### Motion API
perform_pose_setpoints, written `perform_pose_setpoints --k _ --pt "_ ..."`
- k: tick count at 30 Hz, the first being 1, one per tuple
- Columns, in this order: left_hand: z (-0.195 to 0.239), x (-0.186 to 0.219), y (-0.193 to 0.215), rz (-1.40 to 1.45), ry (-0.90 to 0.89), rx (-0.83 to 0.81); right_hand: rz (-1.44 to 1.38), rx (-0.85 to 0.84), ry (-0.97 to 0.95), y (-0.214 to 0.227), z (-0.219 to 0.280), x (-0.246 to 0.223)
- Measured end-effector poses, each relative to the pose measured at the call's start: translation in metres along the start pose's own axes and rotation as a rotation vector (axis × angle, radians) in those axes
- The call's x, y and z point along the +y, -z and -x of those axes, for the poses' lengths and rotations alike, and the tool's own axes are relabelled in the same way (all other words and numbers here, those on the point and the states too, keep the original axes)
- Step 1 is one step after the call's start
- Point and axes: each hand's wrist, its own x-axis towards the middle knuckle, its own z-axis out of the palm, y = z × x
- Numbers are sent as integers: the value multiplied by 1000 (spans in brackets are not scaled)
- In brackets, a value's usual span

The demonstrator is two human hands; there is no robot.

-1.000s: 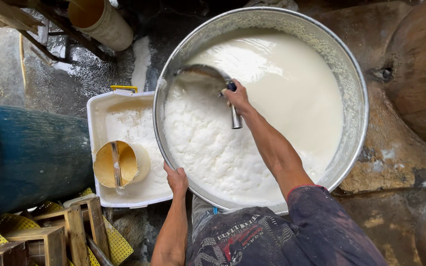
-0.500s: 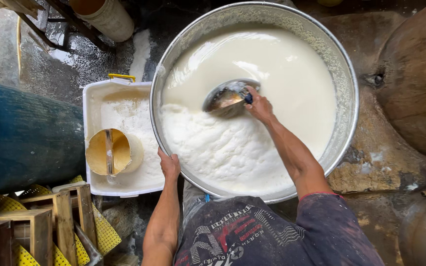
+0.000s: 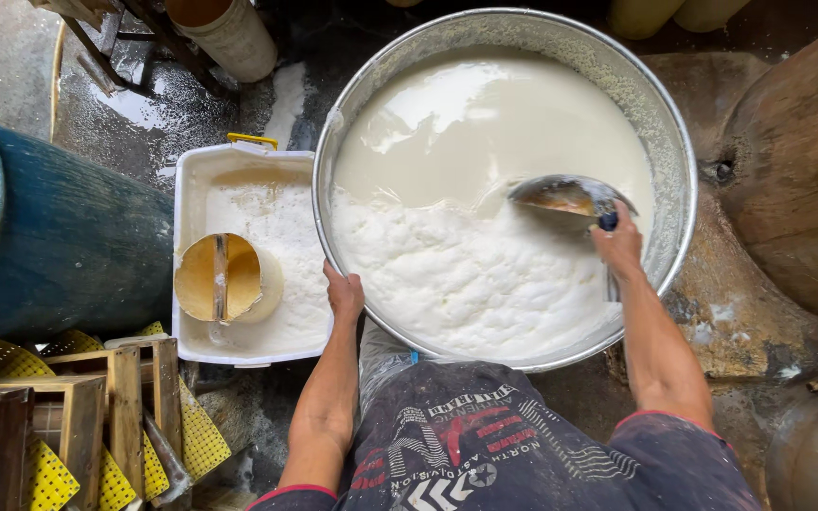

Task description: The person repeatedly scoops a white liquid from a large metal basin using a ladle and pours it into a smaller blue basin. The person continues this transfer process throughout the clip.

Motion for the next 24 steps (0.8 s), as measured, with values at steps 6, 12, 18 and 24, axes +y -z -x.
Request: perform_pose_setpoints --k 6,12,18,24 --pt "0 -5 -7 4 -37 15 -431 -82 -363 30 56 18" --pt "5 6 0 -15 13 -8 -1009 -72 -690 -10 97 29" --pt "12 12 12 44 -1 -31 -1422 -205 -759 -90 73 17" --pt "14 10 16 21 16 -15 -1543 -342 -788 -160 15 -23"
